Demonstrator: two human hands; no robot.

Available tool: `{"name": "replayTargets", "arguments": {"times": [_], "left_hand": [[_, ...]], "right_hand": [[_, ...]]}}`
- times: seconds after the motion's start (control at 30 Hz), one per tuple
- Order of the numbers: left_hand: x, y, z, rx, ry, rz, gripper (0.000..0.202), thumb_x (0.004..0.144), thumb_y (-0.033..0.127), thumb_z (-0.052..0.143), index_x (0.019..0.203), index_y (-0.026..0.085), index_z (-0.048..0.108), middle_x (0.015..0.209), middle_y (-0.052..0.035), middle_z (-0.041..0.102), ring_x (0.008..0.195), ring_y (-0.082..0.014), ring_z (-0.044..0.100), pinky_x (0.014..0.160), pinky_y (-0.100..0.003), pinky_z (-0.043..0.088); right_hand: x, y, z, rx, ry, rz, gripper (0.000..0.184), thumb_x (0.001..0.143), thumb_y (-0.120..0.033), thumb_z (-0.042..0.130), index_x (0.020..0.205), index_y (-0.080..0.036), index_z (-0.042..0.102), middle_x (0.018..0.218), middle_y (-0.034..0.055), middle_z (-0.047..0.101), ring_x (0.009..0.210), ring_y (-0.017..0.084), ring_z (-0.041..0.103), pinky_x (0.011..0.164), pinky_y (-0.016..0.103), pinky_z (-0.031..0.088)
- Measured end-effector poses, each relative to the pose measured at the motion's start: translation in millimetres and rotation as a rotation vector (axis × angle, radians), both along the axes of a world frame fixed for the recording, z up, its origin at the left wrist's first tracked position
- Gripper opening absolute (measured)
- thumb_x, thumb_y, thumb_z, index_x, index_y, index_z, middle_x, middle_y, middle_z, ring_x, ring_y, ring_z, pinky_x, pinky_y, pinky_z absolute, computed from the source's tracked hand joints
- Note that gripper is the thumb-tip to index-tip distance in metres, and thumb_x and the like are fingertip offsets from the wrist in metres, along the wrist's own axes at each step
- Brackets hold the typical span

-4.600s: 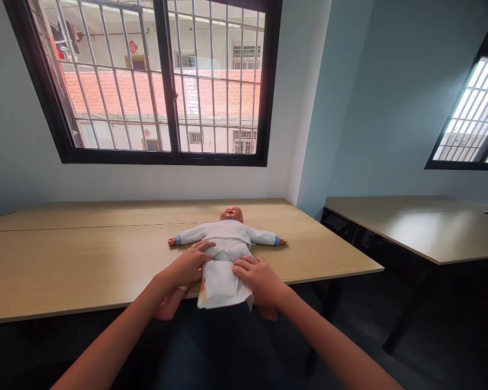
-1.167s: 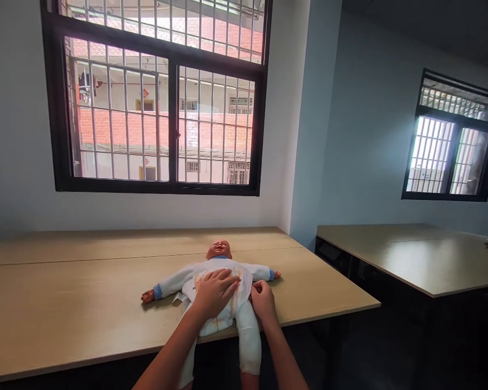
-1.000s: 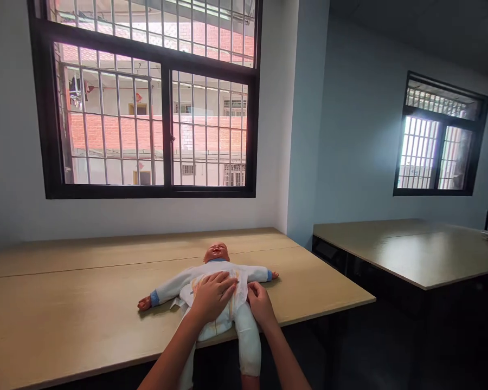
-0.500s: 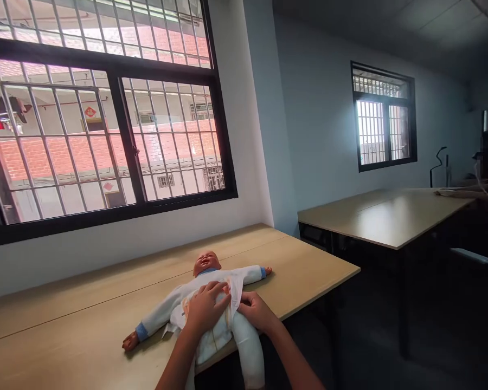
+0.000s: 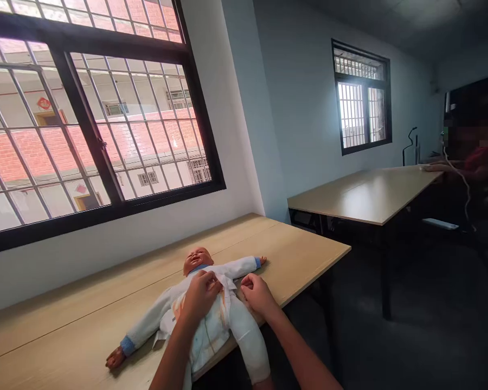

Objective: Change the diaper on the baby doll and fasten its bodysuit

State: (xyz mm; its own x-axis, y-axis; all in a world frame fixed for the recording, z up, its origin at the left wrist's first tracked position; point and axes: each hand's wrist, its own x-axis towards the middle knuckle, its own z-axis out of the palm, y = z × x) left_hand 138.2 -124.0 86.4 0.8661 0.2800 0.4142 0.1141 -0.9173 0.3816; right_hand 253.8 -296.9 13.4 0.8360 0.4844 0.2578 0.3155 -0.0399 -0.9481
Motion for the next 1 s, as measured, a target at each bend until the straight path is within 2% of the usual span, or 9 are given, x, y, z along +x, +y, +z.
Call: {"name": "replayTargets", "arguments": {"times": [0.1,0.13,0.2,0.3,0.47,0.67,0.77,0.87,1.0], "left_hand": [[-4.8,-1.7,-1.9,0.026,-0.058,-0.038,0.015,0.093,0.031,0.051,0.087,0.020,0.059,0.118,-0.0119,0.064,0.113,-0.0285,0.058,0.098,-0.039,0.045],[-5.7,-3.1,-1.3,0.031,-0.058,-0.060,0.013,0.094,0.029,0.050,0.088,0.021,0.058,0.122,-0.0116,0.064,0.115,-0.0278,0.058,0.099,-0.038,0.045],[-6.1,-6.7,0.8,0.039,-0.031,-0.098,0.011,0.095,0.026,0.047,0.087,0.022,0.055,0.115,-0.0094,0.067,0.107,-0.0255,0.059,0.093,-0.035,0.044],[-4.5,-11.7,3.7,0.048,0.037,-0.105,0.014,0.094,0.023,0.049,0.080,0.023,0.049,0.091,-0.0052,0.066,0.086,-0.0228,0.058,0.077,-0.032,0.039],[-3.3,-16.7,6.1,0.071,0.111,-0.073,0.017,0.095,0.023,0.051,0.078,0.022,0.046,0.089,-0.0044,0.064,0.081,-0.0216,0.056,0.072,-0.032,0.031],[-7.3,-21.4,12.8,0.094,0.158,-0.042,0.017,0.096,0.025,0.050,0.080,0.022,0.049,0.093,-0.0052,0.065,0.085,-0.0219,0.057,0.075,-0.031,0.034],[-8.7,-23.4,14.7,0.104,0.178,-0.025,0.014,0.096,0.024,0.049,0.082,0.022,0.052,0.096,-0.0059,0.066,0.088,-0.0225,0.059,0.077,-0.032,0.036],[-7.5,-25.1,17.4,0.113,0.219,-0.017,0.015,0.097,0.027,0.048,0.089,0.021,0.058,0.101,-0.0081,0.068,0.093,-0.0246,0.061,0.081,-0.034,0.039],[-0.1,-25.9,27.9,0.134,0.318,-0.109,0.021,0.094,0.030,0.050,0.100,0.023,0.069,0.106,-0.0073,0.070,0.111,-0.0283,0.060,0.092,-0.037,0.044]], "right_hand": [[11.3,2.2,1.4,-0.232,-0.190,-0.052,0.027,0.085,-0.012,0.061,0.111,-0.009,0.068,0.119,0.0186,0.072,0.097,0.024,0.071,0.087,0.030,0.052],[14.1,3.0,2.8,-0.295,-0.242,-0.048,0.034,0.085,-0.011,0.062,0.117,-0.008,0.068,0.125,0.0196,0.071,0.102,0.025,0.071,0.091,0.030,0.052],[18.9,5.3,6.4,-0.371,-0.320,-0.010,0.042,0.082,-0.010,0.063,0.123,-0.010,0.070,0.128,0.0185,0.071,0.112,0.028,0.069,0.096,0.032,0.050],[26.7,11.1,12.2,-0.430,-0.386,0.058,0.043,0.080,-0.012,0.064,0.122,-0.015,0.073,0.126,0.0143,0.075,0.119,0.031,0.068,0.097,0.033,0.049],[42.2,27.1,20.1,-0.582,-0.483,0.156,0.038,0.084,-0.026,0.069,0.121,-0.019,0.075,0.124,0.0141,0.076,0.112,0.033,0.071,0.090,0.035,0.051],[51.1,42.1,30.7,-0.707,-0.597,0.239,0.034,0.084,-0.039,0.074,0.112,-0.021,0.081,0.121,0.0144,0.076,0.106,0.034,0.071,0.087,0.037,0.052],[52.2,39.6,35.4,-0.712,-0.615,0.256,0.035,0.081,-0.044,0.079,0.109,-0.023,0.083,0.119,0.0131,0.076,0.100,0.031,0.071,0.082,0.034,0.051],[51.4,34.8,35.0,-0.667,-0.616,0.248,0.038,0.087,-0.049,0.075,0.115,-0.024,0.081,0.123,0.0104,0.075,0.102,0.027,0.069,0.079,0.029,0.048],[49.3,32.4,30.2,-0.653,-0.593,0.251,0.030,0.093,-0.044,0.071,0.105,-0.018,0.080,0.106,0.0082,0.077,0.087,0.020,0.068,0.067,0.025,0.043]]}}
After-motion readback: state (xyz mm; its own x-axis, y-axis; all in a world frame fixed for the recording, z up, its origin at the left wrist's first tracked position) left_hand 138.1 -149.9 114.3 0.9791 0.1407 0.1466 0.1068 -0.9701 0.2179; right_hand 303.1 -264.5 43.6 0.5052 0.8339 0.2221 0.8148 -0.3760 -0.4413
